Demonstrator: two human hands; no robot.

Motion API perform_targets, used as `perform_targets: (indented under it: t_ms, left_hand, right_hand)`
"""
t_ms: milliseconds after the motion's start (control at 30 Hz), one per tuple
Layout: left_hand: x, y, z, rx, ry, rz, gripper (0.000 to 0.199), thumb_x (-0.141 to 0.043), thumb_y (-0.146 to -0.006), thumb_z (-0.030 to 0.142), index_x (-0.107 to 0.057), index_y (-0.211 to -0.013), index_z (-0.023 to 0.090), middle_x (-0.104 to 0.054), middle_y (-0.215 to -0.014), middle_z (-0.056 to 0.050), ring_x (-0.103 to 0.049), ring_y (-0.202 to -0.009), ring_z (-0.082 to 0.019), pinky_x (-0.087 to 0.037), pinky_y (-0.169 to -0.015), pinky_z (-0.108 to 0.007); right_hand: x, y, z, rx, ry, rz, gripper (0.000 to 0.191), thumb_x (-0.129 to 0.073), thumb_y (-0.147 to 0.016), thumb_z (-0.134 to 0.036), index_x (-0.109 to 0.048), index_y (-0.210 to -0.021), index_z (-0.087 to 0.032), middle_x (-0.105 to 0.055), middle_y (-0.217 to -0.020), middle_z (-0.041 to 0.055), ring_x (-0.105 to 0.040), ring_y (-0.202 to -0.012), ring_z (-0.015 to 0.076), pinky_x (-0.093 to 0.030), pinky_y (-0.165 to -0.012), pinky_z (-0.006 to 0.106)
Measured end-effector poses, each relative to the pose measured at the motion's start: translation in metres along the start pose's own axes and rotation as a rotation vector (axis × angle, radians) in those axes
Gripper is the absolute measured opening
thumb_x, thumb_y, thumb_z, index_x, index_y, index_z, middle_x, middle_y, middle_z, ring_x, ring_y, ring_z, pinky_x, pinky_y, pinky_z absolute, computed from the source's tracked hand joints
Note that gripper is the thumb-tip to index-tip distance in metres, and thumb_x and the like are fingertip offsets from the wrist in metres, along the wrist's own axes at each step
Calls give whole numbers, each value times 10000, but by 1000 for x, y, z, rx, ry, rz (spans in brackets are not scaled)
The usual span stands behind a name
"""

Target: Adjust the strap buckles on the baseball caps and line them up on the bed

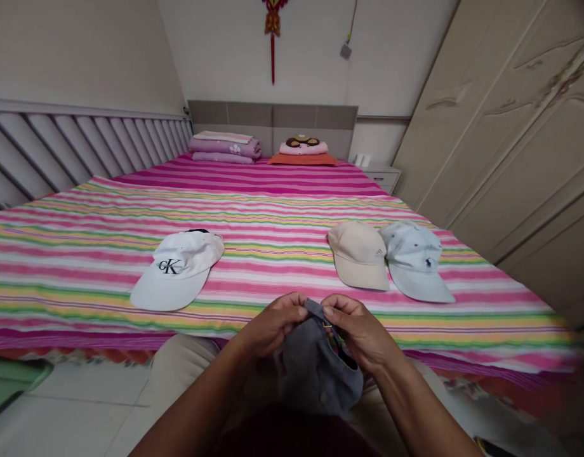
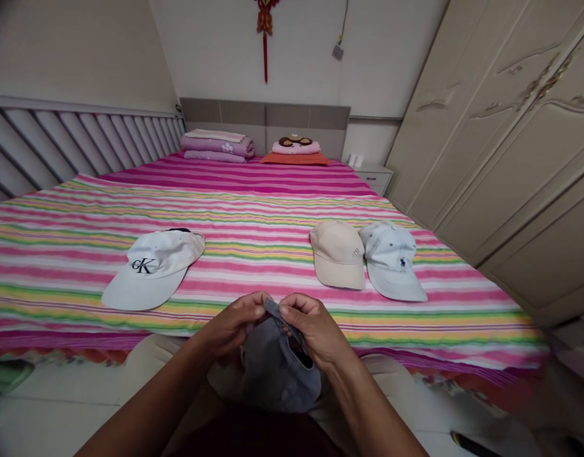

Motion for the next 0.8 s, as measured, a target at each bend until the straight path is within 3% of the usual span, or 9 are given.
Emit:
perform_targets:
  t_ms: [100,333,567,800]
  left_hand:
    - [-7,0,-5,32,-43,-50,225,-685,-609,179,-580,-806,149,-591,-720,-2,-521,-622,-96,-367,-592,-208]
    - [-6,-1,-11,109,-68,-15,207,-669,-633,215,-642,-802,99,-608,-653,-23,-538,-579,-101,-386,-598,-227]
    - [0,-5,-14,148,5,60,92,-652,-558,164,-583,-579,108,-520,-488,21,-442,-444,-72,-325,-503,-215]
    - [-2,-5,-14,152,98,79,85,-569,-495,131,-580,-576,109,-481,-470,30,-390,-435,-62,-292,-489,-204]
  right_hand:
    - [0,-1,0,15,-41,-2,236,-736,-589,-325,-585,-654,-156,-510,-519,-40,-409,-473,76,-292,-458,206]
    - [1,-1,3,26,-62,18,204,-737,-603,-309,-609,-668,-163,-561,-571,-29,-456,-512,89,-323,-501,217]
    - [-5,-2,2,53,-216,-33,198,-748,-590,-288,-633,-688,-159,-608,-628,-6,-512,-596,113,-368,-593,233]
    - [-11,-1,2,62,-327,-91,135,-699,-661,-278,-622,-687,-169,-620,-692,7,-521,-616,111,-393,-623,242]
Point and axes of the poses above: each hand's wrist, its own y-axis away from the middle knuckle, its own x-axis out of the back of the hand, z = x × y, the point moved 5 cm from there along -y, towards the middle knuckle
